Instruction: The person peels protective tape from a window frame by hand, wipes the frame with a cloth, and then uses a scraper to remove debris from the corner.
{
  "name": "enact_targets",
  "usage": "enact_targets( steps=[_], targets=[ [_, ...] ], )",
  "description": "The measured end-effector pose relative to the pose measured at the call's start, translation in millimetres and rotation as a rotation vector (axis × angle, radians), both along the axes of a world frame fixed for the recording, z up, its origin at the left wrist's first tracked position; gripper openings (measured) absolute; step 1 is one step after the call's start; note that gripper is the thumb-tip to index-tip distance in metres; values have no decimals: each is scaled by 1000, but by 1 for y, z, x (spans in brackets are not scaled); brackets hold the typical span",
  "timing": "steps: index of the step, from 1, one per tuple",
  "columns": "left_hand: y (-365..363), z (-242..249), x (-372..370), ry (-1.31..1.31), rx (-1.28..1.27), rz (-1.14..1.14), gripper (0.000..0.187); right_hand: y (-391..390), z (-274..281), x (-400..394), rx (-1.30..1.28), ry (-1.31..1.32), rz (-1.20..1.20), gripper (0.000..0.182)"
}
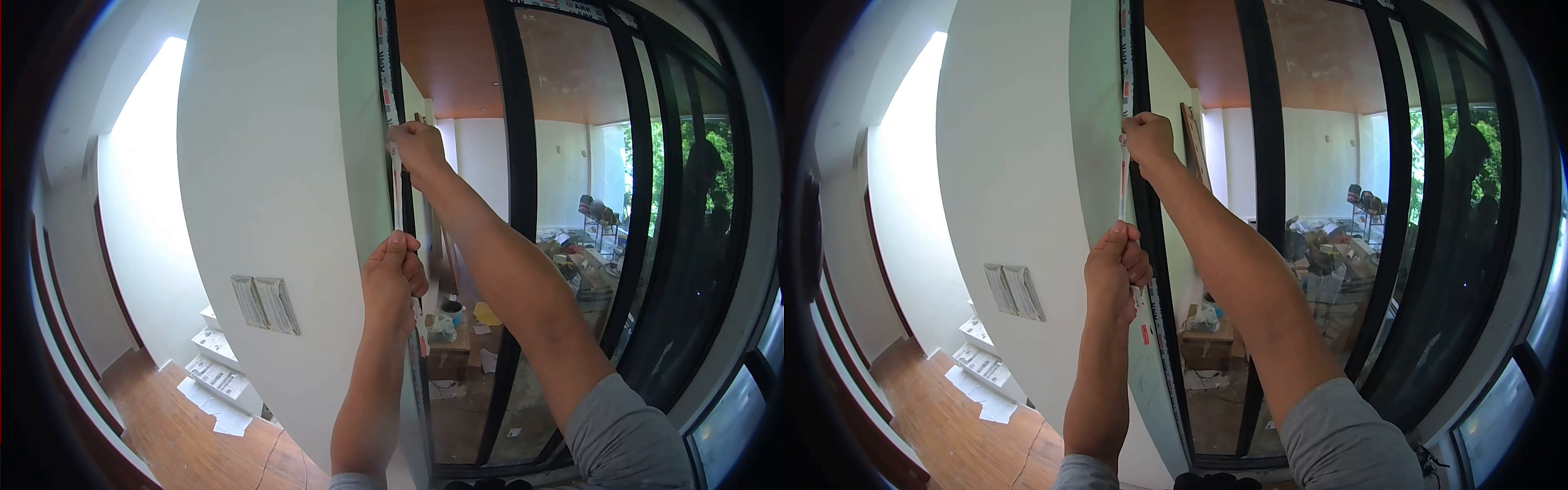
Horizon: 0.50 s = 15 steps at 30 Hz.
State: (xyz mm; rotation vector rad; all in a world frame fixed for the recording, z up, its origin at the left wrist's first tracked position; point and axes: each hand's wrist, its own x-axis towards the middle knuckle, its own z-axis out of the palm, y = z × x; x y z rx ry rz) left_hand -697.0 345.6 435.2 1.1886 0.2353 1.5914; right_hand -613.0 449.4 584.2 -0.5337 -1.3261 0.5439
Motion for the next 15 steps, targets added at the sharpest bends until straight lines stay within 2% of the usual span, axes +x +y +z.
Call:
enact_targets(
  steps=[5,15],
  targets=[
    [-16,1,6,-2,13,3,30,-21,2,4,-3,-15,-23,16],
    [-51,1,23,-19,31,51,30,-51,2,13,-5,-24,79,17]
  ],
)
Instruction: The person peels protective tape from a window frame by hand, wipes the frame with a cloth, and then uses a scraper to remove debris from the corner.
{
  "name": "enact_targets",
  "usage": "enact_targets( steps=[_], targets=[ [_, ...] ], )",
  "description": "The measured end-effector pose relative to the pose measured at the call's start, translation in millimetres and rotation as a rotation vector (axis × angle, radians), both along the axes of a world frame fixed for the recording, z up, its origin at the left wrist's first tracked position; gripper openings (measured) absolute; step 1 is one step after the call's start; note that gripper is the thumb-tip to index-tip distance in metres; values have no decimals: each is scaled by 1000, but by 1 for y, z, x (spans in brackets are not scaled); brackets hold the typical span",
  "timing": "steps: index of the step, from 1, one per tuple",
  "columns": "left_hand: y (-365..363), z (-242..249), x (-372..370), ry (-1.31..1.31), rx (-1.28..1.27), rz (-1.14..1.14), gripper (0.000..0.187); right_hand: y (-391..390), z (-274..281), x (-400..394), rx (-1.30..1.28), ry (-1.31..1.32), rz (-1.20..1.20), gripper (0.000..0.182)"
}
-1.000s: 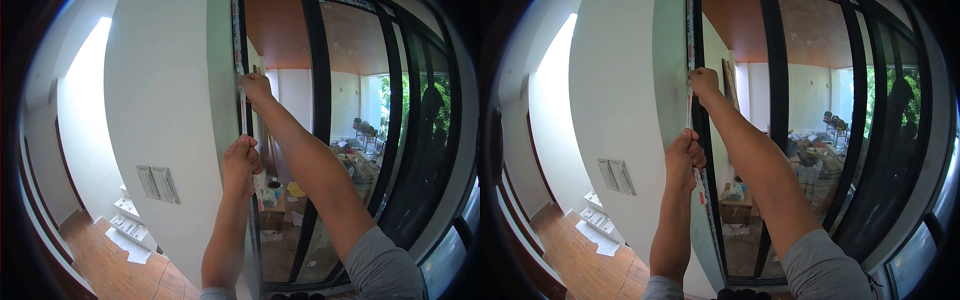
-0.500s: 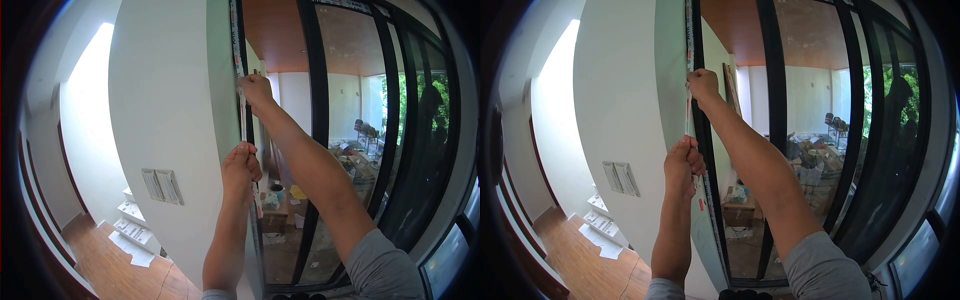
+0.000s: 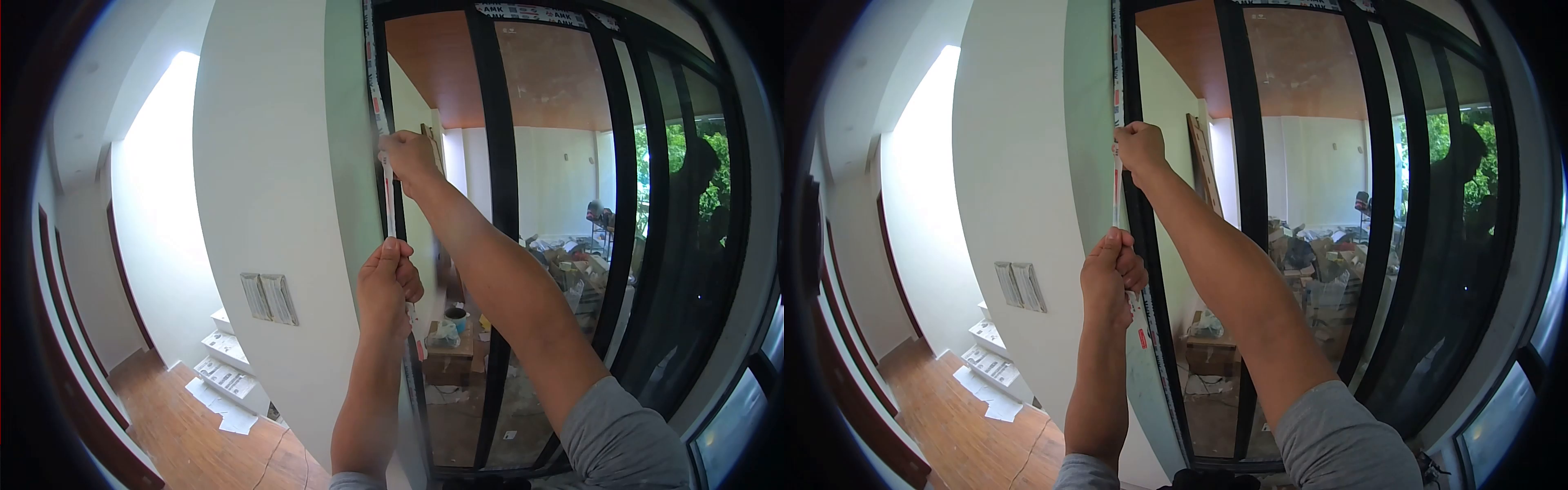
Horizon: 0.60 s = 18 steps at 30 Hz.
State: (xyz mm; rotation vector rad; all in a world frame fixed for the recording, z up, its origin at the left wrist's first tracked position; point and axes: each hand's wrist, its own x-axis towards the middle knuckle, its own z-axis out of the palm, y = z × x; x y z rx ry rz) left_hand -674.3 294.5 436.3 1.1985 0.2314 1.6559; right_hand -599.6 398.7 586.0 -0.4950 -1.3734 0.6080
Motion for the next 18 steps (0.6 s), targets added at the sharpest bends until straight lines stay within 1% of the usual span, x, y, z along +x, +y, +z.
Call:
enact_targets(
  steps=[2,18],
  targets=[
    [-6,-1,5,-8,11,5,30,-4,0,2,-10,23,58,17],
    [-55,3,36,-27,64,84,30,-54,8,24,6,21,104,14]
  ],
)
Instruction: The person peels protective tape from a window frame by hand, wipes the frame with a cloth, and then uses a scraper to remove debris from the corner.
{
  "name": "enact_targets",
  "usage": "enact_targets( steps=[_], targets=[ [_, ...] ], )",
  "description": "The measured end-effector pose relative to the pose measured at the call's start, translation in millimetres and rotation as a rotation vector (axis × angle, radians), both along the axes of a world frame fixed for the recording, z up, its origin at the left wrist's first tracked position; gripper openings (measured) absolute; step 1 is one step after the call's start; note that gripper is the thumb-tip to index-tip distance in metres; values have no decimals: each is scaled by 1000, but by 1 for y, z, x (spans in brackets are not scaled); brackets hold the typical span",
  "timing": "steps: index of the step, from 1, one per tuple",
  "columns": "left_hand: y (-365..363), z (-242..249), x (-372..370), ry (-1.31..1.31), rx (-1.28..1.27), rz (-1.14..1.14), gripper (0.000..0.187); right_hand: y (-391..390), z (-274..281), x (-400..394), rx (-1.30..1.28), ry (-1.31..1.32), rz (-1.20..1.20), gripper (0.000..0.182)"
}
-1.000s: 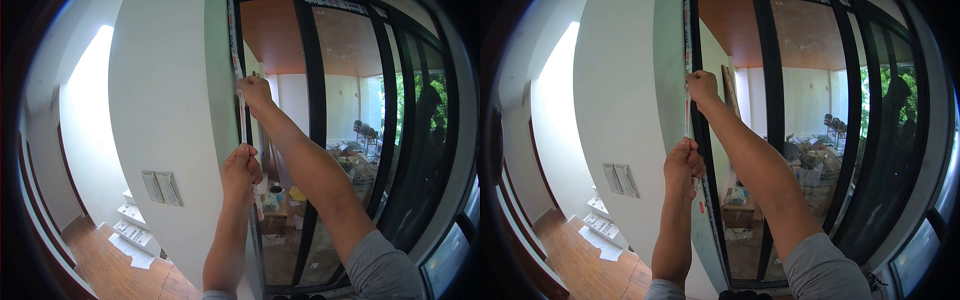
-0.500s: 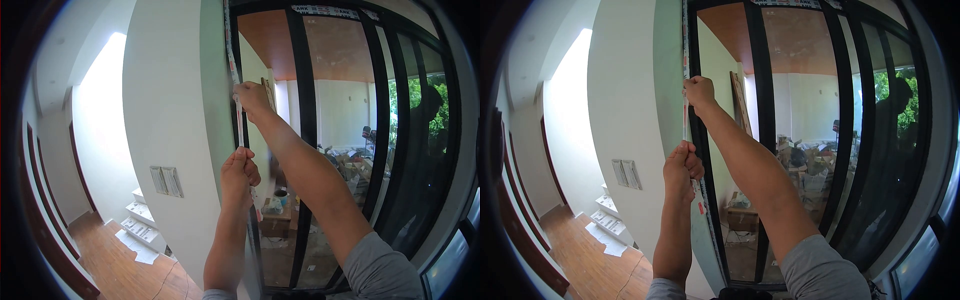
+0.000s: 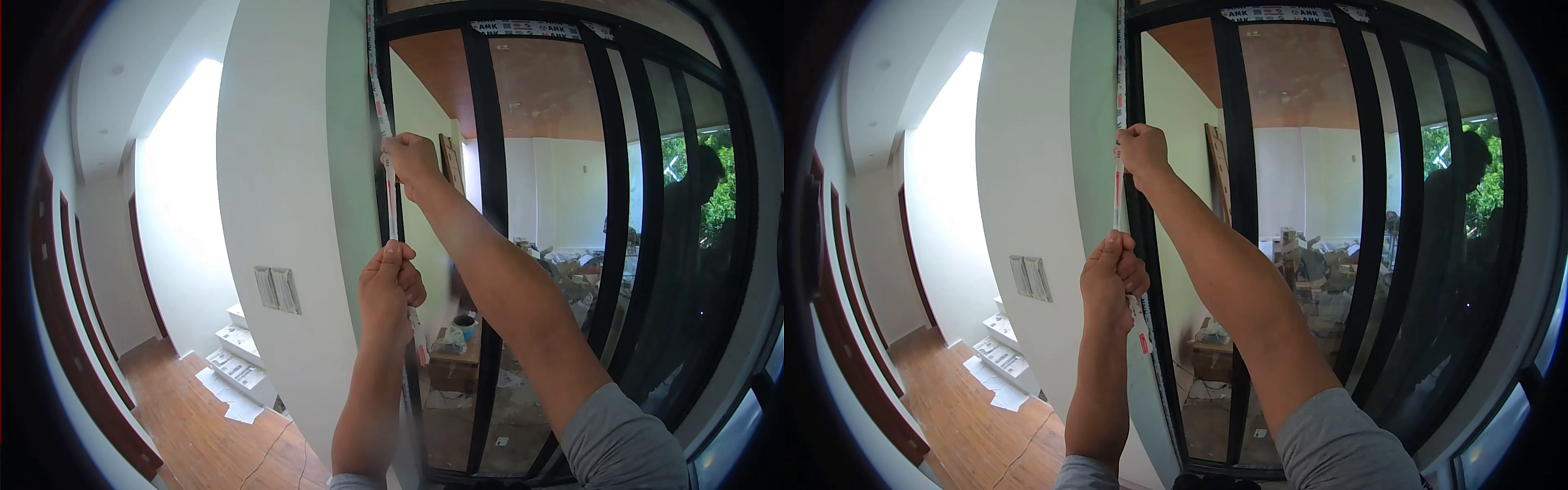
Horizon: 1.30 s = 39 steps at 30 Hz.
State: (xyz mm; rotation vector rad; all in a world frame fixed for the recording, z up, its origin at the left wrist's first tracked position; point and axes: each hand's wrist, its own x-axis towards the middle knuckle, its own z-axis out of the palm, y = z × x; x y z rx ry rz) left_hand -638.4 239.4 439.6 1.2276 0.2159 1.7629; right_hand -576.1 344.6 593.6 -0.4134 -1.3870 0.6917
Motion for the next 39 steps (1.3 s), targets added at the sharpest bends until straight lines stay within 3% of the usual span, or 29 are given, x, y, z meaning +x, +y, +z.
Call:
enact_targets(
  steps=[26,28,34,37,39],
  targets=[
    [-57,4,19,24,34,37,30,-55,3,12,63,50,20,16],
    [-73,0,22,44,50,28,30,-72,0,9,241,-136,16,17],
    [-94,-20,22,50,56,14,31,-107,-16,-2,290,-241,-113,19],
    [-70,-54,6,1,-27,240,30,-104,-61,22,310,-585,-315,19],
    [-54,-81,-6,-102,-54,462,28,-109,-106,45,284,-830,-206,20]
  ],
)
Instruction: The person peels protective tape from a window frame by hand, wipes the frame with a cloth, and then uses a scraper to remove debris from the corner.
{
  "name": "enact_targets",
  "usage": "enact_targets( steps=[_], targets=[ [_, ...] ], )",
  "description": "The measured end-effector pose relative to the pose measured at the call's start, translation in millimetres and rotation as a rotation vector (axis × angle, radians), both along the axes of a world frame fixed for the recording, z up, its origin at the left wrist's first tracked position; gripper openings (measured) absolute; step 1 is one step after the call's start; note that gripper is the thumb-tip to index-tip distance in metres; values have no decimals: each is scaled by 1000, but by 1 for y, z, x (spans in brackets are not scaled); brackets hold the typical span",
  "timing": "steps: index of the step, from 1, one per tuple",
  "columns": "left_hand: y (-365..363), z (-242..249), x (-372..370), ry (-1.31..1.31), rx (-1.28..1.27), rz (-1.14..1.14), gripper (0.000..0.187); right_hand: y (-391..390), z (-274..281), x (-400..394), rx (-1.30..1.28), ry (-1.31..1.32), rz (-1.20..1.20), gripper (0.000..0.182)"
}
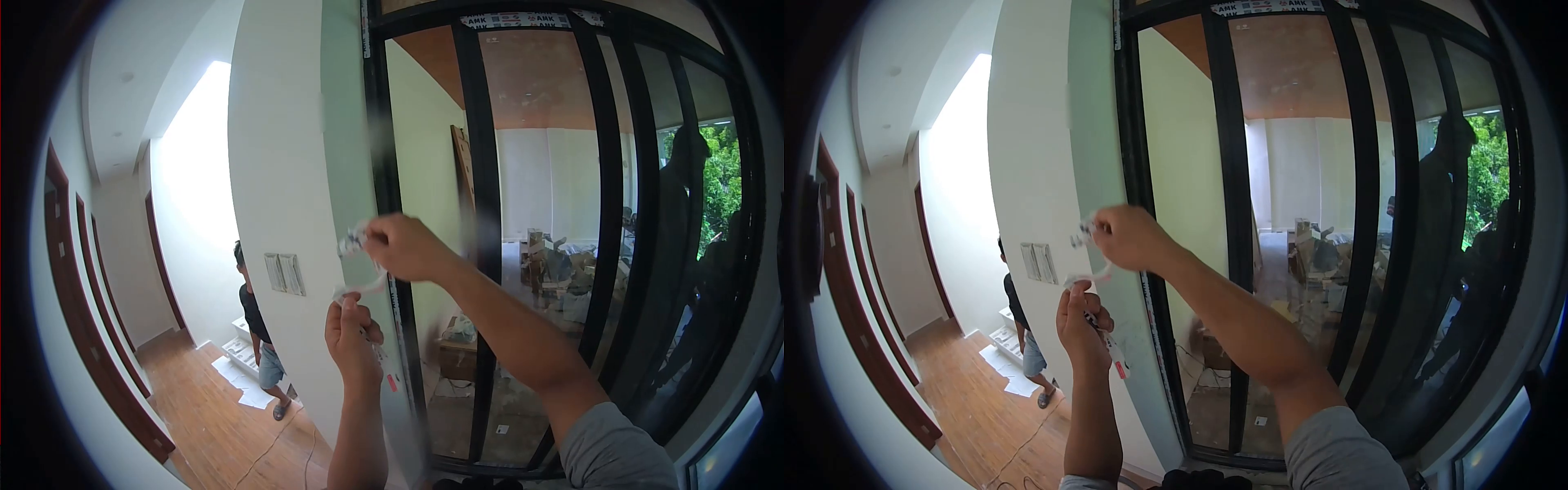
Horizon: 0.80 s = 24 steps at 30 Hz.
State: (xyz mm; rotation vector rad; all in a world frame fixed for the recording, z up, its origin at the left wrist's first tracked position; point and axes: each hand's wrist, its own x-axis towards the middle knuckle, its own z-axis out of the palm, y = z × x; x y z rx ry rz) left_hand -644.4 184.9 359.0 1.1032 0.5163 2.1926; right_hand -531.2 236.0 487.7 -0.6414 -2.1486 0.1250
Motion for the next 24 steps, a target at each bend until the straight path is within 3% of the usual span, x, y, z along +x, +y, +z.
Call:
enact_targets(
  steps=[1,3,4,6,7,9,13,14,16,18,20,22,24],
  targets=[
    [2,-2,3,-7,-9,10,28,0,-27,9,5,-84,59,19],
    [1,-14,15,-340,-182,-156,29,-5,-78,24,9,-286,142,17],
    [3,-27,16,-266,-205,-227,30,-8,-102,29,11,-400,179,17],
    [23,-61,14,-160,-223,-313,32,-3,-160,35,272,-406,95,19],
    [38,-78,15,-114,-216,-340,31,-9,-171,40,243,-437,155,19],
    [49,-96,22,-313,-333,-408,25,-24,-181,50,464,-481,22,20],
    [39,-103,48,-451,-537,-438,24,-37,-206,68,436,-604,-59,24],
    [42,-104,51,-444,-537,-446,24,-39,-209,73,466,-478,-89,25],
    [43,-103,47,-540,-572,-174,28,-45,-208,84,515,-334,-157,27],
    [47,-118,31,-206,-490,-207,34,-41,-194,95,454,-283,-162,33],
    [69,-139,9,-170,-427,-76,32,-24,-180,105,445,-190,-234,33],
    [45,-107,-3,-92,-412,-50,25,-3,-161,114,438,-108,-278,33],
    [61,-112,-25,-15,-266,78,25,21,-128,123,592,-126,-321,31]
  ],
)
